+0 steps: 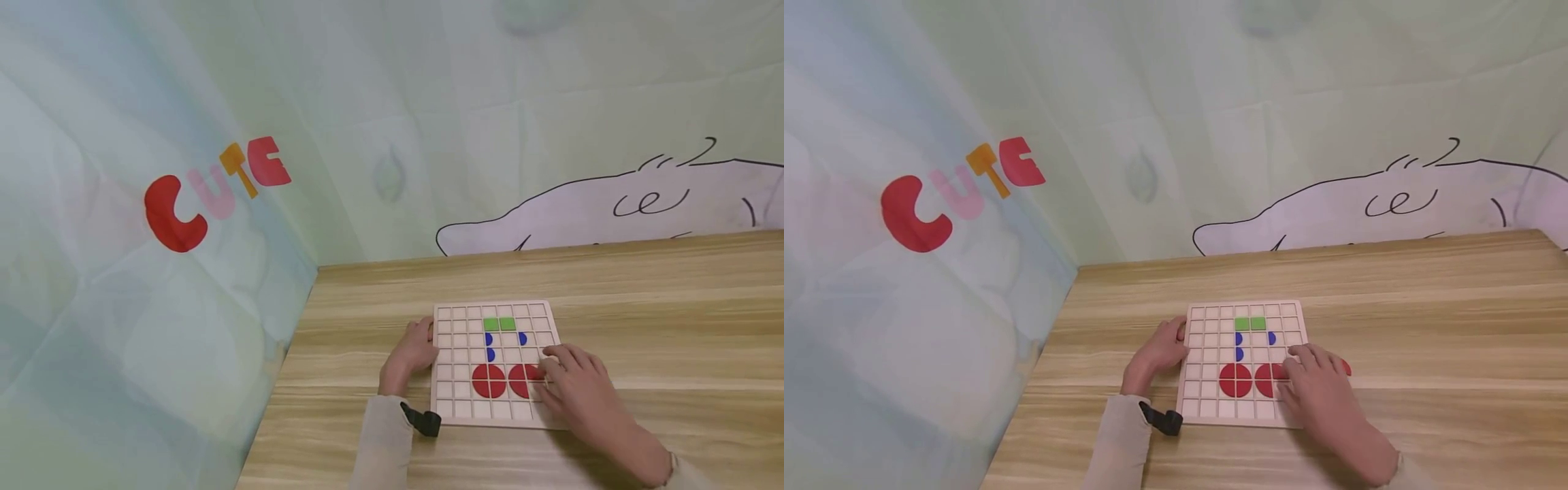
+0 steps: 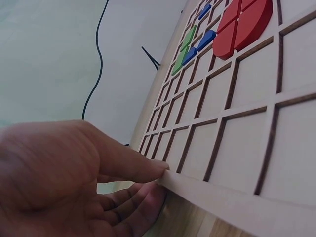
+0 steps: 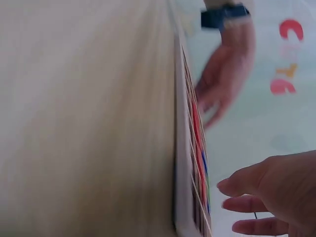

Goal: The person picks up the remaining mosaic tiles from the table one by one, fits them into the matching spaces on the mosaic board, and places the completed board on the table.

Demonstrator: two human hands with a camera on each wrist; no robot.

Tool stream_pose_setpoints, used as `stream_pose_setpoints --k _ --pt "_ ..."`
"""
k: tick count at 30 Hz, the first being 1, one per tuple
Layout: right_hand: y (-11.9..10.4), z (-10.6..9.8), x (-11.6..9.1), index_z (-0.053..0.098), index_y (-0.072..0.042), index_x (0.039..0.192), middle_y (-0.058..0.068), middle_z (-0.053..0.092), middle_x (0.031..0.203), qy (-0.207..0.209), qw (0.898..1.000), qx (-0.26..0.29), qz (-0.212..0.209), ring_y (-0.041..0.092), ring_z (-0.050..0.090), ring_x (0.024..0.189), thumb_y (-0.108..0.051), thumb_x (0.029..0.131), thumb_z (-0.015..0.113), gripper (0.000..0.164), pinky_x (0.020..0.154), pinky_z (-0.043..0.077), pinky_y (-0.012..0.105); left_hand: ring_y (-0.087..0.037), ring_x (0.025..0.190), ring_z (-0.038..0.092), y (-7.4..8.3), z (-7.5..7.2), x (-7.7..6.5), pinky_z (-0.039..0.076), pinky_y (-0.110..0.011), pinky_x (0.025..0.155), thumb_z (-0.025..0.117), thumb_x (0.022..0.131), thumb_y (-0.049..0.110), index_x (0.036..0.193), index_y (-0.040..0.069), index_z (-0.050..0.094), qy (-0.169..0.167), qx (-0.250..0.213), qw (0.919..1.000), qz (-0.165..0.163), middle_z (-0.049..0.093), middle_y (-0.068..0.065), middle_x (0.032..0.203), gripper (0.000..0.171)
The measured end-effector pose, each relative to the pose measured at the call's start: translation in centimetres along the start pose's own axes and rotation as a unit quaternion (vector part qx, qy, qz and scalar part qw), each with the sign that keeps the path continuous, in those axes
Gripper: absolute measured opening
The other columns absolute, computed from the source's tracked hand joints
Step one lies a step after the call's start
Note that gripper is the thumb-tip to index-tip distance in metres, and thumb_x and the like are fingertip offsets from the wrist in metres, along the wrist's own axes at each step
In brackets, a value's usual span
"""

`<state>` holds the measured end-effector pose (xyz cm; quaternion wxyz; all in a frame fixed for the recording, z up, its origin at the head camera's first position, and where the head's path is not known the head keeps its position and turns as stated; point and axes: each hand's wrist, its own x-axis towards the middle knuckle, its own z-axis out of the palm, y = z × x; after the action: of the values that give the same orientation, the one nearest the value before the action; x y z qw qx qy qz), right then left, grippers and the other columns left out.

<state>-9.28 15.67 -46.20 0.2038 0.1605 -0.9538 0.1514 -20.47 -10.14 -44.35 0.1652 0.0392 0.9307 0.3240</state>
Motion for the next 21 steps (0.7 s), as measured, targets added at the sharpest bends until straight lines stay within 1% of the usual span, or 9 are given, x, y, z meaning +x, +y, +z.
stream_pose_setpoints --k 4,5,7,11,15,19,21 --pt "3.4 -1.3 -0.1 0.061 -0.013 0.082 0.017 0.062 0.107 0.019 1.0 0.02 -0.008 0.039 0.055 0.102 -0.009 0.065 0.082 0.027 0.081 0.041 0.058 -0.026 0.108 0.047 0.0 0.0 0.0 0.039 -0.043 0.097 0.053 0.084 0.0 0.145 0.009 0.038 -0.001 0.005 1.0 0.002 0.044 -0.015 0.128 0.063" --pt "4.4 -1.6 -0.1 0.062 -0.013 0.082 0.018 0.062 0.106 0.017 1.0 0.023 -0.014 0.04 0.055 0.1 -0.008 0.064 0.083 0.028 0.08 0.042 0.059 -0.026 0.108 0.047 0.0 0.0 0.0 0.039 -0.043 0.097 0.053 0.084 0.0 0.145 0.009 0.038 -0.001 0.005 1.0 0.003 0.045 -0.015 0.128 0.063" --pt "6.2 -2.2 -0.1 0.063 -0.012 0.083 0.02 0.062 0.106 0.012 0.999 0.024 -0.021 0.041 0.056 0.098 -0.005 0.062 0.083 0.03 0.078 0.042 0.06 -0.026 0.108 0.047 0.0 -0.1 0.0 0.039 -0.043 0.097 0.053 0.084 0.0 0.145 0.009 0.038 -0.002 0.006 1.0 0.004 0.045 -0.015 0.128 0.064" --pt "9.0 -3.2 -0.2 0.066 -0.011 0.087 0.022 0.061 0.109 -0.025 0.999 0.018 -0.026 0.041 0.055 0.1 -0.004 0.062 0.084 0.032 0.078 0.043 0.062 -0.027 0.109 0.047 0.0 -0.3 0.0 0.039 -0.043 0.097 0.052 0.085 0.0 0.145 0.009 0.037 -0.004 0.002 1.0 0.001 0.044 -0.016 0.129 0.063" --pt "10.6 -3.3 -0.3 0.067 -0.016 0.086 0.02 0.061 0.109 -0.045 0.998 0.014 -0.036 0.04 0.055 0.101 -0.008 0.061 0.085 0.031 0.078 0.042 0.061 -0.028 0.109 0.047 0.1 -0.4 -0.1 0.039 -0.044 0.098 0.052 0.086 0.0 0.145 0.009 0.037 -0.005 -0.005 1.0 -0.003 0.043 -0.017 0.13 0.062" --pt "11.4 -2.8 -0.2 0.068 -0.023 0.084 0.016 0.063 0.107 -0.058 0.997 0.019 -0.051 0.04 0.056 0.099 -0.015 0.06 0.087 0.031 0.077 0.043 0.06 -0.028 0.111 0.047 0.1 -0.3 -0.2 0.038 -0.044 0.099 0.053 0.086 0.001 0.145 0.008 0.037 -0.005 -0.005 1.0 0.0 0.043 -0.017 0.131 0.062" --pt "11.6 -2.7 -0.2 0.069 -0.026 0.086 0.016 0.063 0.108 -0.074 0.996 0.029 -0.049 0.04 0.055 0.1 -0.018 0.061 0.087 0.032 0.079 0.042 0.06 -0.028 0.111 0.046 0.1 -0.2 -0.2 0.038 -0.044 0.098 0.053 0.086 0.001 0.145 0.008 0.038 -0.005 -0.006 1.0 0.003 0.043 -0.017 0.131 0.062"
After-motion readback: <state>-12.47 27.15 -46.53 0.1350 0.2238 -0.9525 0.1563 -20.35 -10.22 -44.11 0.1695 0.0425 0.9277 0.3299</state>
